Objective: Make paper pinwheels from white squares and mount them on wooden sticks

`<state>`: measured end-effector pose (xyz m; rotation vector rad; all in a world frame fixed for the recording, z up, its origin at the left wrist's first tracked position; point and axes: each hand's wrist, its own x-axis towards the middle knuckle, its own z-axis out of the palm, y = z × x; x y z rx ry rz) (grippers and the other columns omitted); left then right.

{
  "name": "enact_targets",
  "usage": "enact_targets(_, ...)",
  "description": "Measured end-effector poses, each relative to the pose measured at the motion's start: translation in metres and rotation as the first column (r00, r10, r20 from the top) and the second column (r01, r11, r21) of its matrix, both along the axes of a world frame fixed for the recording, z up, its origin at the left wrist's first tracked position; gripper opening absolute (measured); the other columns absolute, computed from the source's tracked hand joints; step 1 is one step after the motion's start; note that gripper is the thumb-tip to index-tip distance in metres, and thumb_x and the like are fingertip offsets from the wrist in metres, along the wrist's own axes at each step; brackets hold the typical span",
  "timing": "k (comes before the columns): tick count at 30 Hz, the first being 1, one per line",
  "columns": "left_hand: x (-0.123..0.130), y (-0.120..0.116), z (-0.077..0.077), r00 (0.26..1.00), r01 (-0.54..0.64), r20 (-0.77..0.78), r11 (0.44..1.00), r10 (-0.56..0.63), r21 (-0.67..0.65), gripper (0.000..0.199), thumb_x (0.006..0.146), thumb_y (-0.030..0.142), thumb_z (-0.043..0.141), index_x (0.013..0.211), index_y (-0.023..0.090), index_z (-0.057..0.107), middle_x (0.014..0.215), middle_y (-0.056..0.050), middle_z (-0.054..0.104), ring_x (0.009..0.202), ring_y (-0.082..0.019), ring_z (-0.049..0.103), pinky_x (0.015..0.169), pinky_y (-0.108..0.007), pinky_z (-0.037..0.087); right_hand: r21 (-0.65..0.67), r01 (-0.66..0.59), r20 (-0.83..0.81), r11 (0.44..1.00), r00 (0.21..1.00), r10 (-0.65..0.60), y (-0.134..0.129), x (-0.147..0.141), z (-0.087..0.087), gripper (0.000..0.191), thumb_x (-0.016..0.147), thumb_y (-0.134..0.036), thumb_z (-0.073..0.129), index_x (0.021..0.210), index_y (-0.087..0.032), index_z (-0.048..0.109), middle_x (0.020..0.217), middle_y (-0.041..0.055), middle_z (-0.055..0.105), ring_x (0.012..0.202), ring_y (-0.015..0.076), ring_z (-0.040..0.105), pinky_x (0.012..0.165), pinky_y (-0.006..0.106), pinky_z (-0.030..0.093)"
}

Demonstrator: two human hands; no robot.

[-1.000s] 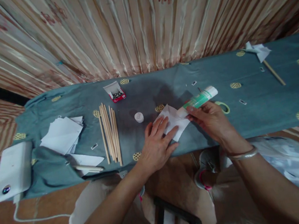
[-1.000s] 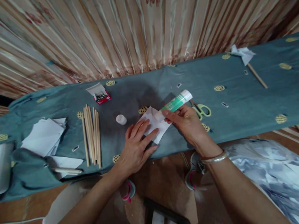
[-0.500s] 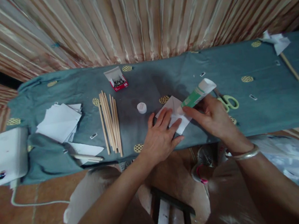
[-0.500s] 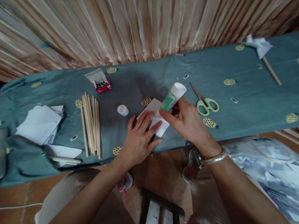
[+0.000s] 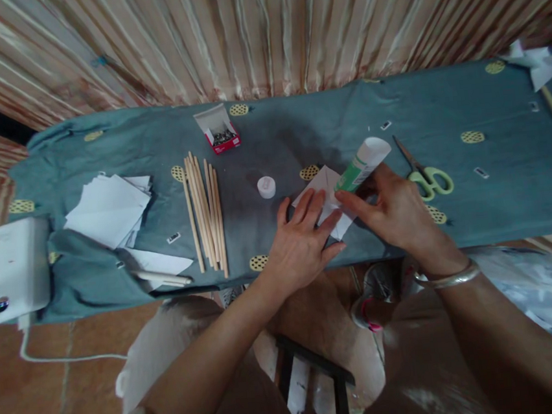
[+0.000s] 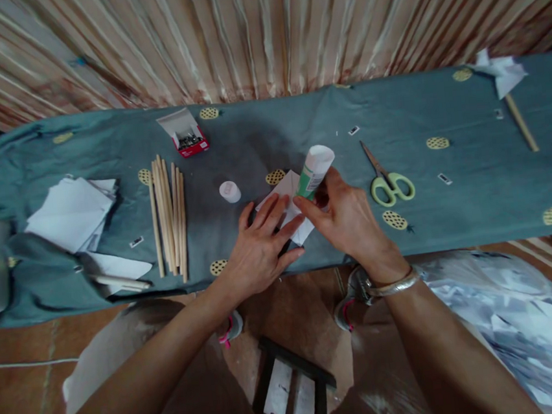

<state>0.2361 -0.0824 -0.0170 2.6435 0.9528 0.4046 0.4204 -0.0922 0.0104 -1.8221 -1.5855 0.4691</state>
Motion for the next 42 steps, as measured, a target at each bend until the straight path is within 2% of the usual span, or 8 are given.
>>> enact_targets(7, 0.0, 0.0, -0.001, 1.0, 0.001, -0.005, 1.0, -0.001, -0.012, 0.054, 0.089, 0.052, 0.054, 0.133, 0.021, 0.052, 0.15, -0.017, 0.04, 0.142, -0.034, 0.03, 0.112, -0.06, 0.02, -0.032, -0.056, 0.142, 0.998, 0.988, 0.06, 0.001, -0.004, 0.0, 0.038, 0.083, -0.054, 0.06, 0.099, -0.019, 0.06, 0.068, 0.0048, 0.066, 0.059, 0.0222, 0.062, 0.057, 0.032, 0.041)
enact_targets(12, -0.001, 0.0, -0.002, 1.0, 0.005, -0.018, 1.0, -0.005, 0.028, 0.054, 0.09, 0.053, 0.052, 0.133, 0.021, 0.051, 0.151, -0.016, 0.04, 0.142, -0.034, 0.03, 0.112, -0.06, 0.022, 0.008, -0.108, 0.28, 0.994, 0.955, 0.101, 0.002, -0.006, 0.001, 0.041, 0.086, -0.054, 0.054, 0.099, -0.016, 0.059, 0.066, 0.0048, 0.067, 0.056, 0.0218, 0.062, 0.052, 0.03, 0.04)
enact_targets(18, -0.001, 0.0, -0.001, 0.999, 0.013, -0.039, 0.999, -0.011, 0.035, 0.055, 0.088, 0.053, 0.055, 0.132, 0.02, 0.052, 0.15, -0.017, 0.04, 0.143, -0.034, 0.029, 0.113, -0.06, 0.022, 0.011, -0.117, 0.347, 0.993, 0.932, 0.106, 0.003, -0.006, 0.002, 0.042, 0.088, -0.054, 0.051, 0.099, -0.014, 0.059, 0.066, 0.0067, 0.068, 0.056, 0.0231, 0.064, 0.051, 0.031, 0.042)
enact_targets(35, 0.0, 0.0, -0.001, 0.999, 0.019, -0.052, 0.998, -0.016, 0.054, 0.058, 0.087, 0.054, 0.055, 0.132, 0.018, 0.052, 0.15, -0.019, 0.04, 0.142, -0.035, 0.03, 0.112, -0.06, 0.022, -0.009, -0.128, 0.36, 0.992, 0.925, 0.122, 0.004, -0.011, 0.005, 0.034, 0.087, -0.05, 0.056, 0.096, -0.017, 0.057, 0.068, 0.0054, 0.068, 0.056, 0.0227, 0.064, 0.051, 0.031, 0.042)
enact_targets(42, 0.0, 0.001, -0.001, 0.999, 0.022, -0.051, 0.998, -0.019, 0.065, 0.059, 0.087, 0.055, 0.055, 0.131, 0.016, 0.053, 0.149, -0.02, 0.041, 0.141, -0.036, 0.032, 0.111, -0.06, 0.024, -0.021, -0.183, 0.363, 0.983, 0.915, 0.178, 0.002, -0.011, 0.005, 0.034, 0.089, -0.049, 0.053, 0.098, -0.017, 0.057, 0.072, 0.0079, 0.068, 0.062, 0.0245, 0.065, 0.056, 0.033, 0.046)
